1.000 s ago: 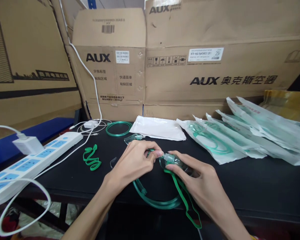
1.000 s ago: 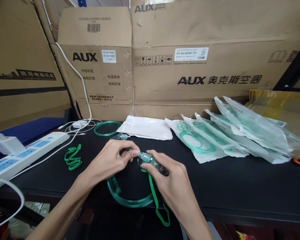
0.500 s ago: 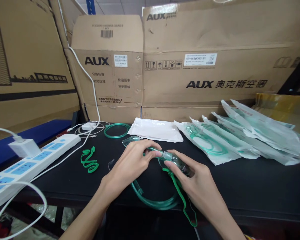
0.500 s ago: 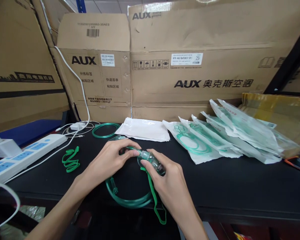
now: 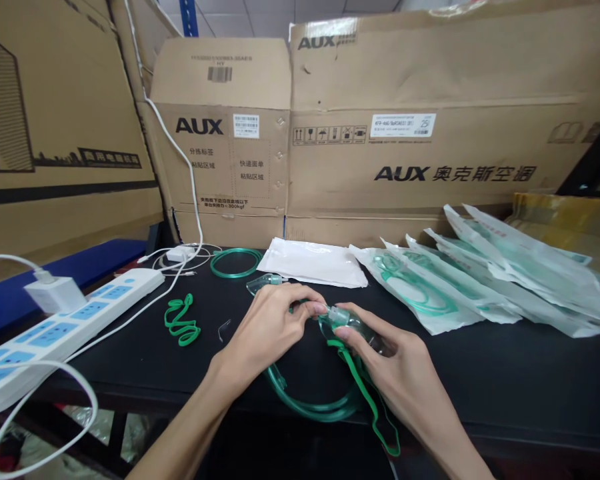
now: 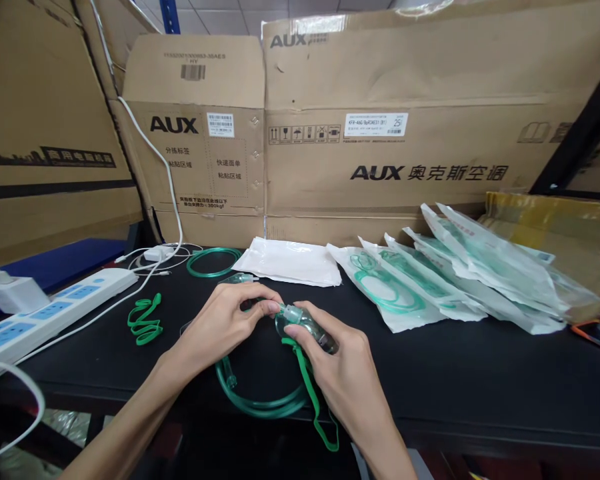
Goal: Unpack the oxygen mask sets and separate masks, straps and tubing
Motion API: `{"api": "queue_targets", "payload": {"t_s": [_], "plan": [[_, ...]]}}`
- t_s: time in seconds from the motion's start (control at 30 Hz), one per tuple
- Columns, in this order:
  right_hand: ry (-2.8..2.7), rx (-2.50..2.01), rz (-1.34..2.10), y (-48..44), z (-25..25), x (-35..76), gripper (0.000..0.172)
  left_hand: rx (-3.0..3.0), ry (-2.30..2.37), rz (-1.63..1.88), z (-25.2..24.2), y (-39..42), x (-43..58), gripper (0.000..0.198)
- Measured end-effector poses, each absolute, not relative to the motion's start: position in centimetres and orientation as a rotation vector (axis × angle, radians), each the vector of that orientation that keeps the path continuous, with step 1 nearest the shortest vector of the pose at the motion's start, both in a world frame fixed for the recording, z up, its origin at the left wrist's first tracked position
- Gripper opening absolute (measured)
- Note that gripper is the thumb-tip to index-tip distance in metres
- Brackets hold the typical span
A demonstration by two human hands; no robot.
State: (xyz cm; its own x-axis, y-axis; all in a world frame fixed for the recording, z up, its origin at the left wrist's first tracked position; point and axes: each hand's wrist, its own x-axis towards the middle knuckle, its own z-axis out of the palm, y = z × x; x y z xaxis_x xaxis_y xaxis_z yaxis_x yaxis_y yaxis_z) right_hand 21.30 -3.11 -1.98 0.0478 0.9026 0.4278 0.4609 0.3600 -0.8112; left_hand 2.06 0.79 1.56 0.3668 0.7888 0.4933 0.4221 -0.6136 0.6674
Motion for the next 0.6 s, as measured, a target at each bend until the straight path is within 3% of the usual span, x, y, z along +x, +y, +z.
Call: {"api": "queue_targets", "payload": {"t_s": [0.6], "plan": [[-1.779, -1.106, 0.108, -2.0, -3.1, 21.2, 0.03, 2.368, 1.225, 0.878, 0.7, 1.0, 1.6, 0.019]]}}
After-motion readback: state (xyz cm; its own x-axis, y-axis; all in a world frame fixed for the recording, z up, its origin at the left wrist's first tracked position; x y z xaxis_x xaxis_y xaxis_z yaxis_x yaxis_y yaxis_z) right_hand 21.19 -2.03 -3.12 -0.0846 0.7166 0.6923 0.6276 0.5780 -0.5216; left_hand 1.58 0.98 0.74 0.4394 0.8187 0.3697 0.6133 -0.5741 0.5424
